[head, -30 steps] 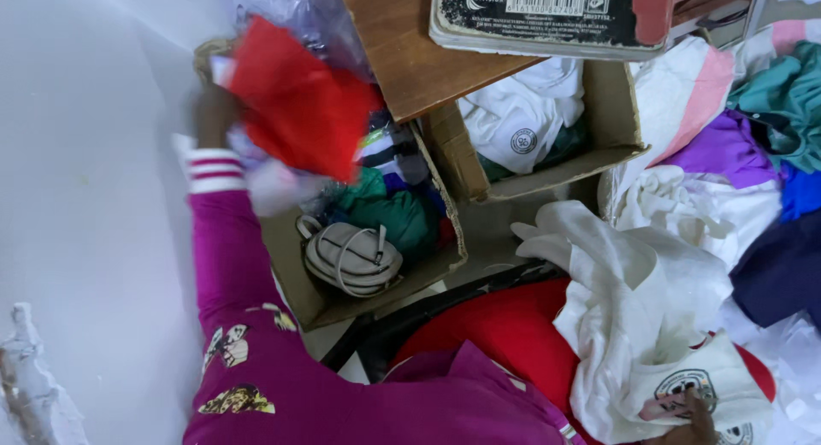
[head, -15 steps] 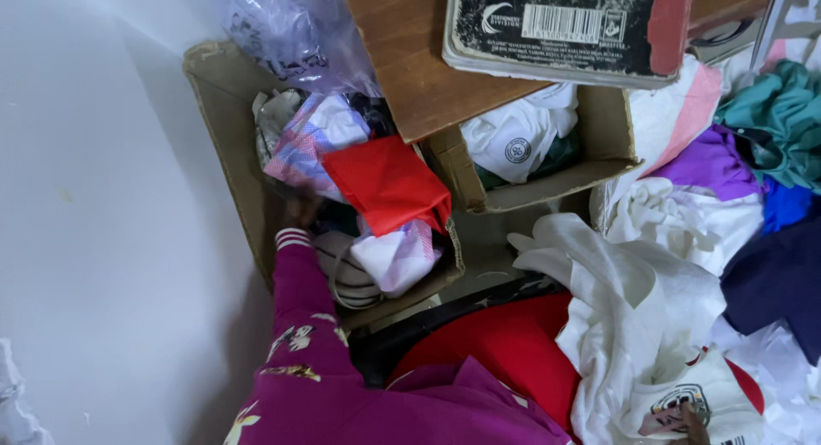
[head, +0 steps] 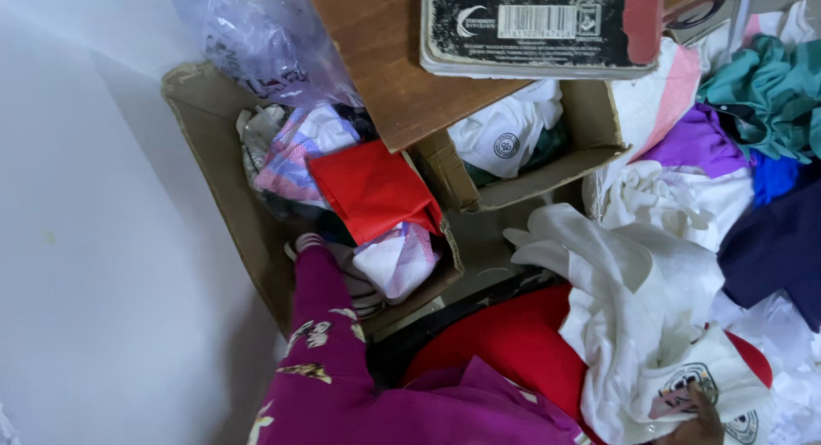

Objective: The person sits on the floor and sews a circular logo patch onto a white cloth using a needle and thread. They repeatedly pull the thread through the fabric and adjust the cloth on their lap while working.

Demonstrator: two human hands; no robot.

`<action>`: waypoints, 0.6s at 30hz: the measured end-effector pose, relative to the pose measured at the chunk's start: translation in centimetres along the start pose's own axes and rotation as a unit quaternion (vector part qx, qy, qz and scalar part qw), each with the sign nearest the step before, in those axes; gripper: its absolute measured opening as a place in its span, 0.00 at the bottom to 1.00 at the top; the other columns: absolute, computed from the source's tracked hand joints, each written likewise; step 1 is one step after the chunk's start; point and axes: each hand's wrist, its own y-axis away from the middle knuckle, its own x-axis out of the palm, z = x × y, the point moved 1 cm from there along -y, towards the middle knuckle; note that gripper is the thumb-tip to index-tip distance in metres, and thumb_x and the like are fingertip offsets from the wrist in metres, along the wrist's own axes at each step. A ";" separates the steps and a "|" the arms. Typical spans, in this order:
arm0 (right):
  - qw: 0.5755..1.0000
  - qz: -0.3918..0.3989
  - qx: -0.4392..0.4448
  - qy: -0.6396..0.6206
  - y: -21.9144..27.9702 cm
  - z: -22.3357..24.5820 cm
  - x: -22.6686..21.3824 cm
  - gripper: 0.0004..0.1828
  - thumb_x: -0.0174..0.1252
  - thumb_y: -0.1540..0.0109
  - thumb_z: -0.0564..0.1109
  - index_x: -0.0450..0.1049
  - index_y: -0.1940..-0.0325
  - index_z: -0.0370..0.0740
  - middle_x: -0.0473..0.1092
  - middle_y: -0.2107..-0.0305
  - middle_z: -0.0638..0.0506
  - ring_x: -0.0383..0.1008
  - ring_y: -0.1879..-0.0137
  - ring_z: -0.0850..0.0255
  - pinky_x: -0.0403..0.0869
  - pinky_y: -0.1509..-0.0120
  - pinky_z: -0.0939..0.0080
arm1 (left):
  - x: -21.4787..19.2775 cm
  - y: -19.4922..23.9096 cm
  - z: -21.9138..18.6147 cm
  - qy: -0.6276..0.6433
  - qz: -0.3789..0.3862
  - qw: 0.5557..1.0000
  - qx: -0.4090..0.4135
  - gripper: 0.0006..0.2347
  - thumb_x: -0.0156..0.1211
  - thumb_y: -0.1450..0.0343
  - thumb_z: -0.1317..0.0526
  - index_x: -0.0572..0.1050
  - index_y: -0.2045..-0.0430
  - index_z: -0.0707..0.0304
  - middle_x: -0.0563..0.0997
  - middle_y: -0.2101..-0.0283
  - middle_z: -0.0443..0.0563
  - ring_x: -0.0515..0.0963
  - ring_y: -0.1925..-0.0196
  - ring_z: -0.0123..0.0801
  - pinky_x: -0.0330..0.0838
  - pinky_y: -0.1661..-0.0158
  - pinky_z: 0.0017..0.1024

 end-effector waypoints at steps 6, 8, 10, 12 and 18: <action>0.993 -0.093 0.036 0.065 -13.8 -3.8 -8.8 0.27 0.63 0.31 0.67 0.75 0.59 0.39 0.73 0.70 0.45 0.73 0.73 0.48 0.73 0.68 0.47 | -4.9 -7.8 -1.4 -0.539 0.205 0.810 0.107 0.18 0.35 0.19 0.47 0.68 0.43 0.54 0.70 0.40 0.53 0.69 0.38 0.42 0.61 0.40 0.43; 0.989 -0.135 -0.066 0.006 -10.9 -3.3 -5.8 0.12 0.69 0.34 0.56 0.77 0.65 0.51 0.73 0.75 0.60 0.75 0.71 0.69 0.76 0.60 0.73 | -7.5 -8.9 -3.2 -0.521 0.285 0.804 -0.038 0.33 0.29 0.20 0.38 0.55 0.22 0.58 0.55 0.20 0.59 0.53 0.19 0.47 0.44 0.25 0.48; 0.987 -0.101 -0.115 -0.049 -7.5 -0.7 -1.0 0.15 0.64 0.39 0.47 0.78 0.48 0.47 0.76 0.63 0.63 0.79 0.58 0.72 0.79 0.46 0.74 | -10.2 -8.0 -5.6 -0.007 0.170 0.979 -0.113 0.24 0.43 0.24 0.48 0.67 0.36 0.61 0.68 0.34 0.60 0.67 0.33 0.48 0.60 0.35 0.45; 0.984 -0.132 -0.096 -0.071 -8.7 -1.4 -2.0 0.16 0.67 0.42 0.47 0.80 0.50 0.46 0.78 0.62 0.61 0.82 0.57 0.68 0.81 0.46 0.70 | -13.2 -10.4 -12.0 0.395 0.068 0.905 -0.145 0.18 0.53 0.27 0.56 0.76 0.46 0.64 0.78 0.45 0.61 0.77 0.44 0.48 0.71 0.43 0.43; 0.990 -0.082 -0.115 -0.029 -16.8 -8.5 -9.2 0.14 0.65 0.32 0.45 0.78 0.45 0.37 0.75 0.63 0.43 0.80 0.60 0.53 0.80 0.51 0.51 | -17.0 -8.9 -22.9 0.655 -0.063 0.751 -0.055 0.13 0.64 0.38 0.70 0.65 0.74 0.51 0.63 0.64 0.47 0.68 0.60 0.41 0.67 0.56 0.46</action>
